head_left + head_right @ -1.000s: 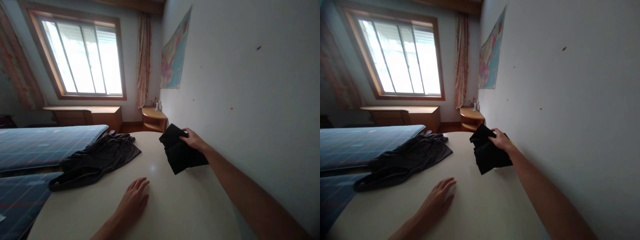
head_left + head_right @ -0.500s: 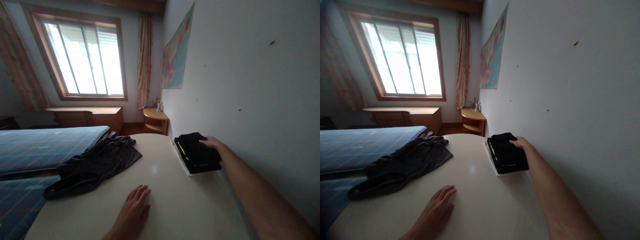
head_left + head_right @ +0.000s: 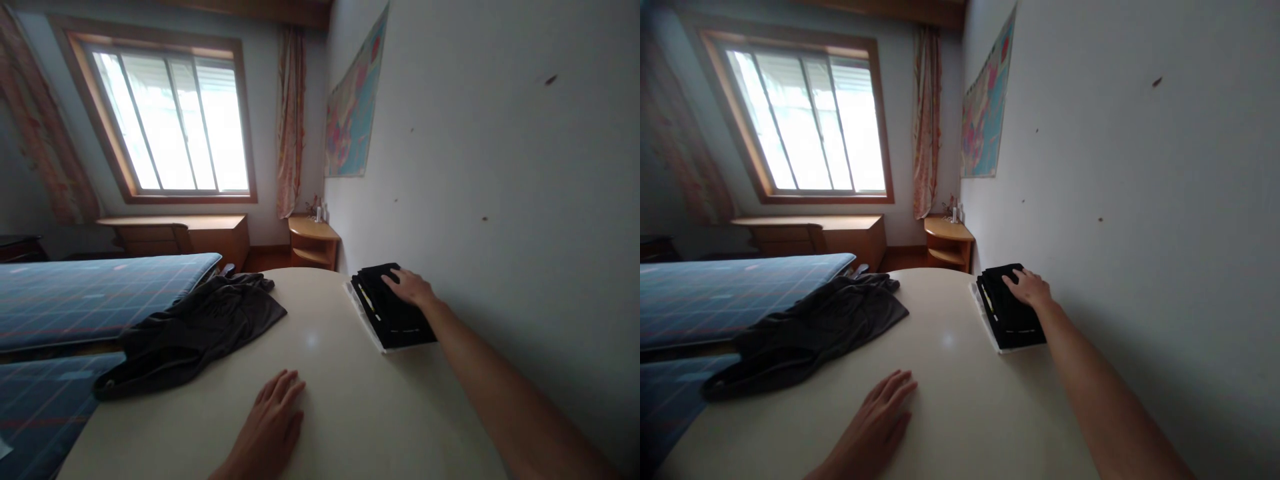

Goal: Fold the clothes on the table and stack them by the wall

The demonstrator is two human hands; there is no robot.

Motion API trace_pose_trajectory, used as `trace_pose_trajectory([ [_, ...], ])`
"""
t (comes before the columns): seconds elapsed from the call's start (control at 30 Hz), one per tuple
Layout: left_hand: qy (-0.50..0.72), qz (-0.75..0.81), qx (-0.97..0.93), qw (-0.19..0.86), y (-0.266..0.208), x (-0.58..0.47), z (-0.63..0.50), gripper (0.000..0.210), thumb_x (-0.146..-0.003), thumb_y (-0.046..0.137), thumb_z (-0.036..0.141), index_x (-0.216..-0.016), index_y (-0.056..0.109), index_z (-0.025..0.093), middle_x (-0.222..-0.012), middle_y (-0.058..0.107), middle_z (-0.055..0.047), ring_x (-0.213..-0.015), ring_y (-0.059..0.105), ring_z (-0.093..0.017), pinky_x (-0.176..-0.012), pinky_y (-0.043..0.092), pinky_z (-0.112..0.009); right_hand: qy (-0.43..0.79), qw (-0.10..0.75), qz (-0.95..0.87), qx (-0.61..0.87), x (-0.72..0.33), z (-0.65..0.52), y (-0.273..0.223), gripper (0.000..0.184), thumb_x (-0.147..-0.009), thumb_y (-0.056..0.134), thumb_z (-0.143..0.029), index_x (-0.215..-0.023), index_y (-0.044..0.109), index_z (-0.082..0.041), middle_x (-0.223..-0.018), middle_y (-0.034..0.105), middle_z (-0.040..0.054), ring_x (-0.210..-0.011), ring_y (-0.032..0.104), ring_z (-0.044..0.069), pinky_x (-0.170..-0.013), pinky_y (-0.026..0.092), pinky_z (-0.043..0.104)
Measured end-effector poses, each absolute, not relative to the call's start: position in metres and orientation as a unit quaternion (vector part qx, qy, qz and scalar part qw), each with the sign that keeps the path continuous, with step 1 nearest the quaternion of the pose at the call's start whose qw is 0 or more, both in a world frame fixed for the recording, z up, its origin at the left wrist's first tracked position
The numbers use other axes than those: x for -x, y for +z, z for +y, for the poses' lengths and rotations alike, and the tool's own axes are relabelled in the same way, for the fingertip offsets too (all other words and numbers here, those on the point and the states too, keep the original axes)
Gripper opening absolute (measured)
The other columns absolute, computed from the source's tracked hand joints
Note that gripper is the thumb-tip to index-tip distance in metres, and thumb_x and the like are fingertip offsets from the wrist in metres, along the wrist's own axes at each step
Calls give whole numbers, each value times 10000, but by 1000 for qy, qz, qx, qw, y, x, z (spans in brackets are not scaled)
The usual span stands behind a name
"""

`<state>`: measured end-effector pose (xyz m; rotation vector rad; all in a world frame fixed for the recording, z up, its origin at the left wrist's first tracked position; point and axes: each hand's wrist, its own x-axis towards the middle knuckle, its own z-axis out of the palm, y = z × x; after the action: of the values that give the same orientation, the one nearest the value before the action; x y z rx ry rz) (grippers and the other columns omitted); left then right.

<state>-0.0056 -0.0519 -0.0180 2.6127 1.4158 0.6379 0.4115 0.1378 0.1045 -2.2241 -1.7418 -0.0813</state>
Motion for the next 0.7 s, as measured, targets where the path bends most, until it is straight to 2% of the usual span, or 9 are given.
trace_pose_trajectory([
  [0.1,190,477,-857,44,-17,6,-51,513,-897,512,193,-1402,525,280,-1562,404,-66,-1457,325,-314,-1157,354,-563,-12,116,-614,780,-393,131,95,693,-917,428,-674,-1460,481,-246,-1561,380,150,-1433,319,382,-1142,206,613],
  [0.17,174,485,-856,52,-17,6,-50,517,-908,511,218,-1422,512,274,-1568,393,-73,-1465,307,-315,-1166,330,-568,-33,121,-616,778,-381,122,92,659,-946,398,-640,-1457,482,-233,-1570,367,144,-1458,272,368,-1158,152,612],
  [0.27,155,491,-855,66,-15,5,-51,514,-919,508,251,-1432,503,268,-1569,391,-75,-1466,305,-309,-1175,315,-554,-74,170,-641,745,-351,103,92,537,-1003,340,-521,-1371,573,-207,-1537,427,126,-1448,300,314,-1175,156,560],
  [0.37,144,499,-852,69,-6,3,-53,514,-915,508,256,-1429,509,257,-1563,403,-78,-1460,317,-314,-1168,320,-546,-108,232,-687,679,-305,76,85,462,-1001,385,-436,-1318,613,-188,-1494,487,109,-1432,330,278,-1187,172,495],
  [0.43,133,500,-852,73,4,2,-49,498,-899,537,273,-1397,543,252,-1535,445,-82,-1434,366,-317,-1150,349,-521,-98,232,-735,630,-272,56,72,439,-989,422,-413,-1294,633,-177,-1474,510,105,-1429,336,269,-1196,162,456],
  [0.53,127,490,-859,79,24,8,-32,357,-915,538,312,-1246,650,236,-1384,599,-78,-1280,544,-262,-1085,429,-405,-26,205,-754,624,-231,29,44,473,-980,451,-433,-1322,623,-154,-1481,499,132,-1442,323,281,-1191,187,433],
  [0.57,139,505,-850,61,29,12,-24,323,-939,502,301,-1204,670,225,-1323,638,-81,-1218,585,-238,-1063,439,-370,0,195,-755,626,-222,22,35,496,-981,446,-449,-1352,600,-158,-1500,477,132,-1446,318,285,-1191,188,436],
  [0.6,151,534,-831,22,33,17,-16,330,-949,488,288,-1216,667,215,-1337,625,-90,-1237,567,-243,-1080,415,-373,22,189,-752,631,-215,16,27,513,-983,440,-462,-1375,582,-162,-1516,459,129,-1452,309,286,-1193,186,439],
  [0.7,179,674,-707,-115,33,37,6,476,-917,550,278,-1387,562,205,-1523,432,-136,-1405,366,-364,-1136,301,-492,62,181,-742,642,-210,6,10,527,-984,434,-465,-1410,548,-176,-1537,434,113,-1458,301,278,-1200,173,446],
])
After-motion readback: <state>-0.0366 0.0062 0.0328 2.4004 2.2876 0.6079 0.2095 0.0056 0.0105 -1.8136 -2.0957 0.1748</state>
